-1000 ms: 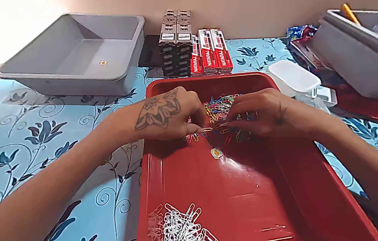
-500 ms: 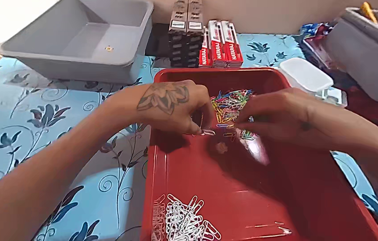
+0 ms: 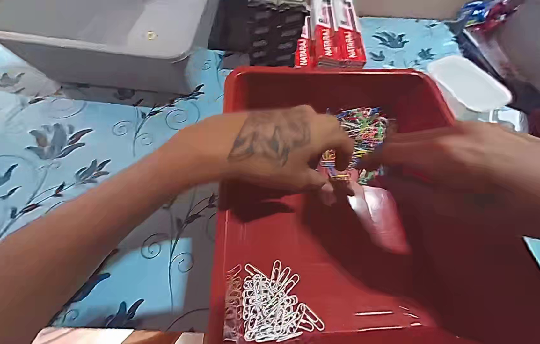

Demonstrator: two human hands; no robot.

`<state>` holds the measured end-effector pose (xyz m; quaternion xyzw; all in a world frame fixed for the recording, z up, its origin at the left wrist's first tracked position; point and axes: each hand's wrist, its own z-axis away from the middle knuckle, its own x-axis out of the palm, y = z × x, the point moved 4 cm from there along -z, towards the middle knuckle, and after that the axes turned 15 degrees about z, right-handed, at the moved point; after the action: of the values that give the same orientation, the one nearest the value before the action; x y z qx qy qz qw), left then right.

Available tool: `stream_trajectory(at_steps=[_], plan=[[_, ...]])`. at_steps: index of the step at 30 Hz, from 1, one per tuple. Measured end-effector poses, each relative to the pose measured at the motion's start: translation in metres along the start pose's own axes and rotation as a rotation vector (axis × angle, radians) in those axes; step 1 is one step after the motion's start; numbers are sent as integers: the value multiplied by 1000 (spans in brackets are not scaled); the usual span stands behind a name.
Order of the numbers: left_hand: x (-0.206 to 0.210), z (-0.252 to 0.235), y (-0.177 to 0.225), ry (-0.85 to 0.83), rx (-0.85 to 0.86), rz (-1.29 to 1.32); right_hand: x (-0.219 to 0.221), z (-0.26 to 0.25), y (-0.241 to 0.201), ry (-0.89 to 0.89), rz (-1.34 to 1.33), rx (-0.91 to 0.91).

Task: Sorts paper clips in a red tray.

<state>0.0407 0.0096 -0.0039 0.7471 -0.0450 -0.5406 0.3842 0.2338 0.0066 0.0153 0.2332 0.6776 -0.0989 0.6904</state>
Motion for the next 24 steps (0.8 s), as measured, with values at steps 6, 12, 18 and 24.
stream_trajectory(at_steps=[6,12,18,24], plan=[[34,-4,-18,-99,-86,-114,27,-14,32,-266,-21,208],[14,8,-32,-51,-120,-313,25,-14,46,-122,-11,285],[1,2,-39,9,-258,-314,16,-14,50,107,-87,335],[16,4,-38,-81,-172,-249,17,-13,47,-28,-101,268]])
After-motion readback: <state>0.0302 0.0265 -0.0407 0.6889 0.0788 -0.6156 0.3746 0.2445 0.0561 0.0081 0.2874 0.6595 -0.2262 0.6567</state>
